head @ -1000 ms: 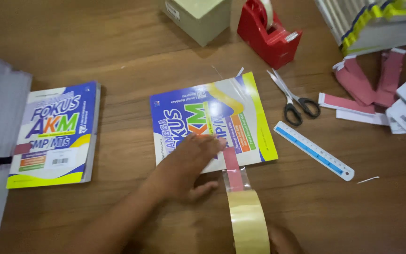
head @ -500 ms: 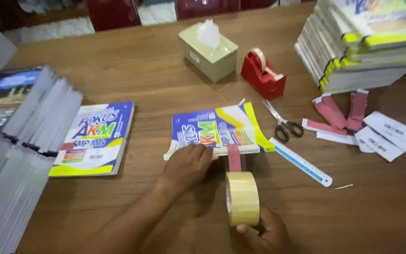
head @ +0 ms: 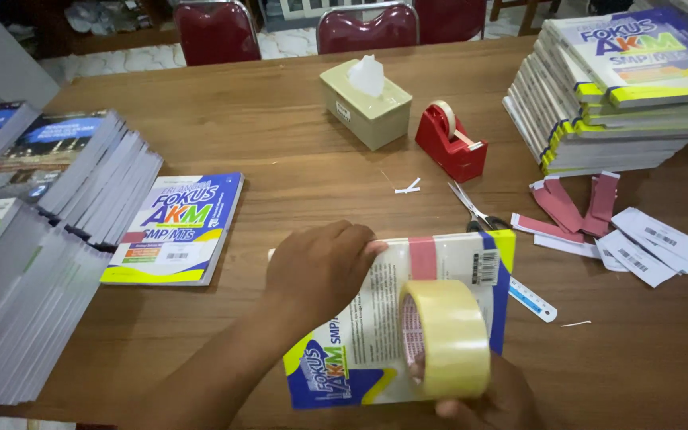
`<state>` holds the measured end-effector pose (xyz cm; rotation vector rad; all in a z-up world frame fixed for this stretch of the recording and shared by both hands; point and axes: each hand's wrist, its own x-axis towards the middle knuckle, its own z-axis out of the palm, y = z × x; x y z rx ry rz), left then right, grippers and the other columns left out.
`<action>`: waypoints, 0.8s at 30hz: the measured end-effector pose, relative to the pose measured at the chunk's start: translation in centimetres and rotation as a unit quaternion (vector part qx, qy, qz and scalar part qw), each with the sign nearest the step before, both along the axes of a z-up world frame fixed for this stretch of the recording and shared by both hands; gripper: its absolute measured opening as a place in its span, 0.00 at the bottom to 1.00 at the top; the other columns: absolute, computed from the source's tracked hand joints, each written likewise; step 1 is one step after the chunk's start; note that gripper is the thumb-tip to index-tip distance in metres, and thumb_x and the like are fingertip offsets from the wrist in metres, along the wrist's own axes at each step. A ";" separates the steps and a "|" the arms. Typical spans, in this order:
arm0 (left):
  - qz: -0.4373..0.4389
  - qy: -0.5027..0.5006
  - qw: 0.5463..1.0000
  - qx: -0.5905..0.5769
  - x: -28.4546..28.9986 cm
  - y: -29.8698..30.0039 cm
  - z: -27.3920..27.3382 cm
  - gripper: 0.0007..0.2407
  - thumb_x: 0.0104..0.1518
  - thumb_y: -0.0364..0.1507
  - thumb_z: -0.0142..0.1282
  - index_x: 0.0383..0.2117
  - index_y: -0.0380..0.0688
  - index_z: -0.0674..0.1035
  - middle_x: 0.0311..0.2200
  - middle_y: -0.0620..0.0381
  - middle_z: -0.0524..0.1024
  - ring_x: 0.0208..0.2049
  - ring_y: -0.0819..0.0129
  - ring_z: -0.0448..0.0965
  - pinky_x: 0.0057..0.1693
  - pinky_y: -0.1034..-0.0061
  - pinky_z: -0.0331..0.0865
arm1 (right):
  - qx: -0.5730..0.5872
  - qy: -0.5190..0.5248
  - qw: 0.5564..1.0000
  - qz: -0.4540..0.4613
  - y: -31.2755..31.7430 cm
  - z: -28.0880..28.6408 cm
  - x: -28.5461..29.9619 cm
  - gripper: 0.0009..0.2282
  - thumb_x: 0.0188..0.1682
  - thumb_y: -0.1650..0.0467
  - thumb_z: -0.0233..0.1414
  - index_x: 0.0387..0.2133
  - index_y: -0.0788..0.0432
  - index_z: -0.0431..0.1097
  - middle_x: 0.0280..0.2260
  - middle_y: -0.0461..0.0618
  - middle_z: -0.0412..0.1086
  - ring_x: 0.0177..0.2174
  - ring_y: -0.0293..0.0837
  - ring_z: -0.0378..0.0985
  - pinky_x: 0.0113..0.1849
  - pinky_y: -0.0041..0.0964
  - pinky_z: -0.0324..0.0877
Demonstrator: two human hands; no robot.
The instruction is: Applying labels and spine markers to textbooks using paper strips, scissors, a ruler, and adhesive tape.
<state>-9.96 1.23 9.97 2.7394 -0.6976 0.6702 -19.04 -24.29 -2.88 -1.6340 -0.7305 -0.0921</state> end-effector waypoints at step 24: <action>-0.042 0.208 0.976 0.046 9.0 1.9 -16.4 0.30 0.67 0.44 0.38 0.67 0.30 0.56 0.71 0.36 0.50 0.73 0.44 0.45 0.66 0.30 0.37 | -0.138 0.255 0.956 -0.043 4.1 -3.6 13.7 0.16 0.47 0.61 0.51 0.45 0.56 0.72 0.42 0.51 0.83 0.40 0.44 0.90 0.42 0.43 0.82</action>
